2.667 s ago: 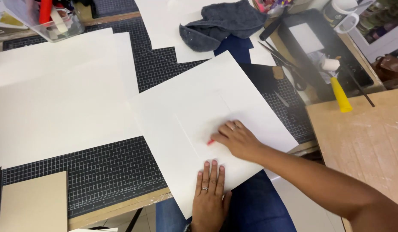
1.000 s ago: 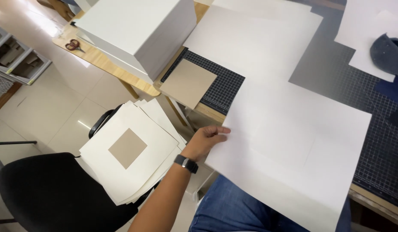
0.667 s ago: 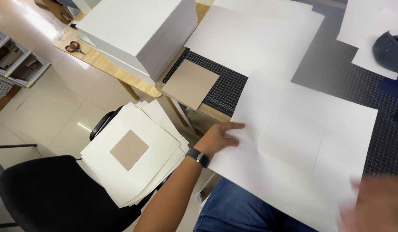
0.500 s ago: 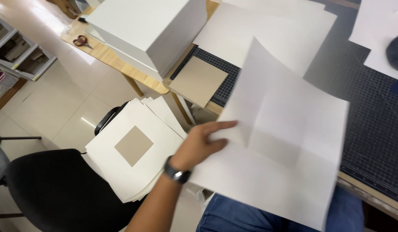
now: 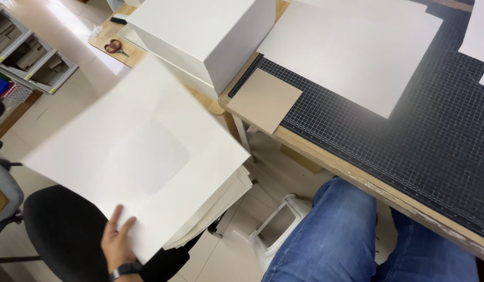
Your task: The person smooths a folded white paper cover with a red plastic tool, then applies glue to a beige card using a foam roller and adheres it to the cover. The person repeats the gluing and smoothing steps on another cover.
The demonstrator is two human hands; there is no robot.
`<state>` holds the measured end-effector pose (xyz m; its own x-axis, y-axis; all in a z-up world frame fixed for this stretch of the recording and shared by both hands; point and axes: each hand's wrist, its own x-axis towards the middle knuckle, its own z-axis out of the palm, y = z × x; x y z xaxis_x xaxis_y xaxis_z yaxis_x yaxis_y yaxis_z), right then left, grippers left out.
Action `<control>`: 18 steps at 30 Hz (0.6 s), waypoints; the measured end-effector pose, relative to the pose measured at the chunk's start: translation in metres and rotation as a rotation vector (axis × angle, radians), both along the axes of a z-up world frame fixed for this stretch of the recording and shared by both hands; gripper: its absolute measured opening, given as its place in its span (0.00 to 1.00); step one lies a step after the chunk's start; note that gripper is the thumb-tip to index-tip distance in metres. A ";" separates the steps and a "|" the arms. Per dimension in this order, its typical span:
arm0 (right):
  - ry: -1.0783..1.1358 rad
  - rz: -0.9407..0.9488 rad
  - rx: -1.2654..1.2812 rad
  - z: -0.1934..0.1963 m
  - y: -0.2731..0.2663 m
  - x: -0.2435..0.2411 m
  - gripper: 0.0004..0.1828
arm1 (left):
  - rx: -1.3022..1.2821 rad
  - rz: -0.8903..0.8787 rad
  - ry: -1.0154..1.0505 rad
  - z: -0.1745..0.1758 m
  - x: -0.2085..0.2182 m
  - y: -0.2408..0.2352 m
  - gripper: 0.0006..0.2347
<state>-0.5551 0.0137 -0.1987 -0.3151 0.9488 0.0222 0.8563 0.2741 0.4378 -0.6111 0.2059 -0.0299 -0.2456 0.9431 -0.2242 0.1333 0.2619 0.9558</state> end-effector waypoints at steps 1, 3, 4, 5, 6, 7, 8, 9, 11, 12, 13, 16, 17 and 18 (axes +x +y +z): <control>-0.038 0.001 -0.017 0.006 0.042 -0.031 0.39 | -0.010 0.053 0.012 -0.037 -0.012 0.005 0.25; -0.109 -0.028 -0.059 0.009 0.117 -0.061 0.43 | -0.014 0.065 -0.009 -0.092 -0.017 0.013 0.26; -0.143 -0.042 -0.087 0.011 0.150 -0.075 0.45 | -0.022 0.098 -0.032 -0.120 -0.018 0.013 0.26; -0.178 -0.056 -0.116 -0.054 0.168 -0.091 0.46 | -0.030 0.076 -0.029 -0.122 -0.013 0.017 0.26; -0.213 -0.063 -0.145 -0.105 0.195 -0.112 0.48 | 0.031 0.075 0.045 -0.124 -0.008 0.018 0.26; -0.247 -0.070 -0.174 -0.133 0.242 -0.148 0.50 | 0.092 0.072 0.118 -0.125 -0.004 0.018 0.25; -0.252 -0.084 -0.176 -0.145 0.246 -0.146 0.50 | 0.092 0.059 0.112 -0.127 0.006 0.021 0.25; -0.581 0.205 -0.140 -0.156 0.249 -0.143 0.48 | 0.197 0.066 0.210 -0.129 0.016 0.023 0.25; -0.915 0.489 -0.108 -0.122 0.248 -0.095 0.49 | 0.309 0.064 0.292 -0.130 0.042 0.025 0.24; -0.839 0.543 -0.042 -0.076 0.240 -0.057 0.41 | 0.419 0.066 0.386 -0.129 0.055 0.025 0.23; -0.762 0.596 0.025 -0.032 0.226 -0.024 0.35 | 0.532 0.068 0.477 -0.129 0.069 0.025 0.22; -0.728 0.398 -0.111 0.190 0.166 0.110 0.34 | 0.766 0.053 0.629 -0.136 0.118 0.017 0.21; -0.699 0.306 -0.176 0.301 0.163 0.189 0.33 | 0.768 0.030 0.617 -0.108 0.159 0.015 0.21; -0.670 0.217 -0.238 0.414 0.113 0.278 0.32 | 0.848 -0.071 0.532 -0.080 0.200 0.012 0.17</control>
